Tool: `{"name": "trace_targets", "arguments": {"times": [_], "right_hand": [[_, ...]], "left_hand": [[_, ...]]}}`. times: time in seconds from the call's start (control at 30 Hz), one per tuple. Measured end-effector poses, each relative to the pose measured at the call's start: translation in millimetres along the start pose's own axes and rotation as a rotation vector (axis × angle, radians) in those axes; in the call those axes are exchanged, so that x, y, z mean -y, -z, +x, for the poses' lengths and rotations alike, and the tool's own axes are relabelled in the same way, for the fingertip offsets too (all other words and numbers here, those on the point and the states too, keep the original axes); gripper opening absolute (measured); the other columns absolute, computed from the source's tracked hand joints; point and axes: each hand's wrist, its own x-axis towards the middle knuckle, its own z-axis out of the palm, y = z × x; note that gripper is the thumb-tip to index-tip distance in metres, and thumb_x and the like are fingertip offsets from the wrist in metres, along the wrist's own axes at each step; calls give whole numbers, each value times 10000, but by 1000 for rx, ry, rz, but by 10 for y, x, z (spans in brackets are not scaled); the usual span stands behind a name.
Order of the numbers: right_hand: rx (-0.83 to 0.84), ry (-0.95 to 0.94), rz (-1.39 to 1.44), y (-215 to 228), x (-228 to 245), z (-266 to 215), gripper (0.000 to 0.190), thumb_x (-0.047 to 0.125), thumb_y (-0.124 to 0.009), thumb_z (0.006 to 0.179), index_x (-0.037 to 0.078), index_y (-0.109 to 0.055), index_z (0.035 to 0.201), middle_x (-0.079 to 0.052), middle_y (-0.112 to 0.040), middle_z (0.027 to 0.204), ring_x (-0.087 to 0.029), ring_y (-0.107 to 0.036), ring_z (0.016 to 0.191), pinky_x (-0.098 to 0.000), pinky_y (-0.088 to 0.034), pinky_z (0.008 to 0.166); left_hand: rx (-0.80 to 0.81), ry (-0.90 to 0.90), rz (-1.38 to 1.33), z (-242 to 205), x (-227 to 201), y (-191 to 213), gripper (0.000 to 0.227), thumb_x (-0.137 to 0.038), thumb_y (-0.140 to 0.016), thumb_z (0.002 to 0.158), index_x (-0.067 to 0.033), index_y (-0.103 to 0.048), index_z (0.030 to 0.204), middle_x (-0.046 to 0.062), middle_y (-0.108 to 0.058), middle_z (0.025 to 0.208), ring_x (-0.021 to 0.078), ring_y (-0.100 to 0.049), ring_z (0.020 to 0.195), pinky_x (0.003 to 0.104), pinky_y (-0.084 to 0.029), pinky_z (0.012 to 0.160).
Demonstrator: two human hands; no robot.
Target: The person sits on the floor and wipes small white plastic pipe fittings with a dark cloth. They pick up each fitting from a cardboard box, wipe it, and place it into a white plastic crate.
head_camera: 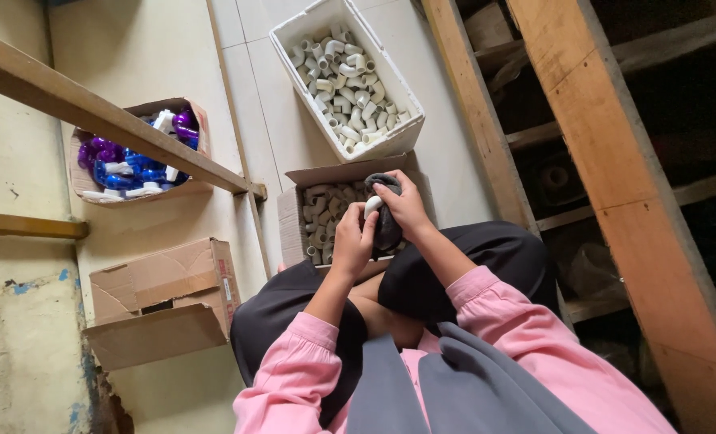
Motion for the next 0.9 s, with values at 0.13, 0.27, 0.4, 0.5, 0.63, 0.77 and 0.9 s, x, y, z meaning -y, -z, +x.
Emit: {"name": "trace_targets", "arguments": {"times": [0.13, 0.27, 0.4, 0.5, 0.63, 0.77, 0.9], "right_hand": [[-15, -78, 147, -9, 52, -56, 181, 217, -746, 908, 138, -713, 1068, -23, -670, 837, -126, -596, 783, -243, -515, 683], [-64, -85, 96, 24, 20, -51, 206, 256, -787, 890, 148, -721, 1053, -19, -678, 841, -114, -603, 792, -238, -511, 674], [-134, -98, -28, 53, -80, -18, 286, 374, -831, 872, 193, -723, 1066, -61, -726, 870, -168, -648, 799, -315, -523, 693], [-121, -114, 58, 7, -18, -54, 257, 313, -827, 872, 157, -718, 1044, -11, -704, 853, -113, -621, 814, -234, -509, 698], [-48, -158, 188, 59, -109, -6, 274, 259, -854, 854, 144, -713, 1058, -38, -692, 846, -130, -649, 771, -248, -566, 656], [3, -216, 322, 51, -94, -4, 324, 230, -854, 865, 115, -686, 1117, -75, -701, 877, -159, -679, 776, -282, -608, 666], [98, -285, 382, 69, -218, 86, 345, 218, -879, 848, 103, -693, 1115, -122, -711, 873, -200, -721, 761, -339, -646, 647]], "left_hand": [[-139, -86, 10, 0, -28, -16, 257, -315, -582, 1040, -70, -634, 1099, 155, -609, 851, 354, -661, 812, 416, -543, 742], [-235, -277, -10, 13, -54, -34, 239, -237, -715, 963, -46, -680, 1102, 101, -653, 951, 261, -667, 780, 314, -571, 643], [-277, -384, 16, 25, -127, -15, 283, -105, -776, 900, -10, -696, 1154, 116, -681, 1037, 267, -685, 820, 311, -597, 647], [-284, -385, 16, 33, -91, -35, 265, -116, -767, 906, -21, -706, 1146, 108, -684, 1024, 257, -684, 798, 320, -598, 636], [-270, -321, -42, 101, 2, 4, 246, -97, -737, 931, -15, -712, 1161, 132, -699, 1030, 279, -700, 810, 294, -609, 630], [-262, -274, -108, 89, -40, 1, 264, -57, -753, 912, -27, -722, 1173, 138, -713, 1052, 276, -719, 857, 288, -620, 673], [-248, -139, -176, 84, 182, -80, 313, -131, -782, 902, -36, -698, 1188, 156, -719, 1071, 300, -732, 900, 330, -633, 709]]}}
